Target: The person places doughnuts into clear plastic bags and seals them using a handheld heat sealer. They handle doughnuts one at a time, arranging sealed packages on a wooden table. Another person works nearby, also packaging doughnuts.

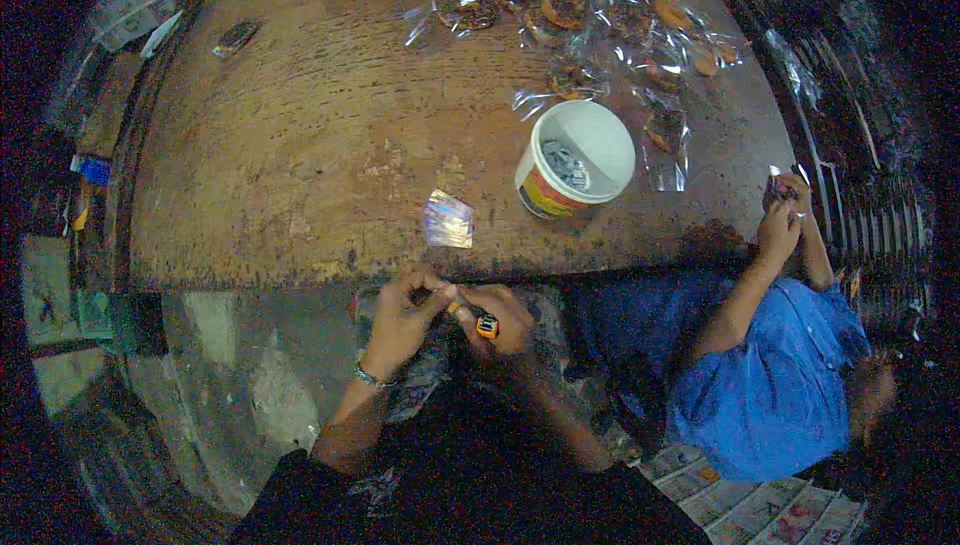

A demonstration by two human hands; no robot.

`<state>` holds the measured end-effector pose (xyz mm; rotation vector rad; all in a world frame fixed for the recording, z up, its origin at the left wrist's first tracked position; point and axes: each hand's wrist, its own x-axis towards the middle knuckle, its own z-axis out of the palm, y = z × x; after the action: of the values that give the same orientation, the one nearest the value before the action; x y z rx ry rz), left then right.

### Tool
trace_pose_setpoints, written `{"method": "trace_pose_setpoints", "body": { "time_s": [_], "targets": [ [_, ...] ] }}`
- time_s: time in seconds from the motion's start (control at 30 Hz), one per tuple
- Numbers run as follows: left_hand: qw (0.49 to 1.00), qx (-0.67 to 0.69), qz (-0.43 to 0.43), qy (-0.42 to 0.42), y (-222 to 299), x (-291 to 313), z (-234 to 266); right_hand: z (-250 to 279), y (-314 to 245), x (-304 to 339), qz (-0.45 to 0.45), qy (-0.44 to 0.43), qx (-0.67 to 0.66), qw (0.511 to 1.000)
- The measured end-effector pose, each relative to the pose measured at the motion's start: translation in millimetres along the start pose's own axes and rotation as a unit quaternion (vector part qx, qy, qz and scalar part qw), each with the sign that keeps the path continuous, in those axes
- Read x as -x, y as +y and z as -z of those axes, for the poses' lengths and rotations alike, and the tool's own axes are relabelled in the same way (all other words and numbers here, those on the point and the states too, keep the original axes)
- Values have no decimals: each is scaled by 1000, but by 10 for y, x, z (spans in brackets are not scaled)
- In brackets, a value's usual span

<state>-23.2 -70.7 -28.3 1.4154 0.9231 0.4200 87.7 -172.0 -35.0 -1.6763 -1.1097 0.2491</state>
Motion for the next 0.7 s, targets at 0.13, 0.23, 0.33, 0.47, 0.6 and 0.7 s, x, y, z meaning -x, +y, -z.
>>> {"method": "trace_pose_setpoints", "body": {
  "time_s": [0.13,0.23,0.33,0.47,0.6,0.7],
  "targets": [
    [999,-20,-29,3,-27,26,42,57,-82,-122,-74,-87,54,992],
    [1000,6,-22,-14,21,72,139,65,-174,-337,-122,-121,18,985],
    [999,37,13,23,87,32,265,-17,-228,-629,-184,-62,-44,980],
    [997,46,8,56,122,15,329,-165,-55,-997,-116,-98,129,980],
    [998,19,6,67,50,99,267,-383,175,-954,-48,-55,232,970],
    [995,-49,-63,68,16,195,228,-448,247,-844,-102,-95,222,965]
  ]
}}
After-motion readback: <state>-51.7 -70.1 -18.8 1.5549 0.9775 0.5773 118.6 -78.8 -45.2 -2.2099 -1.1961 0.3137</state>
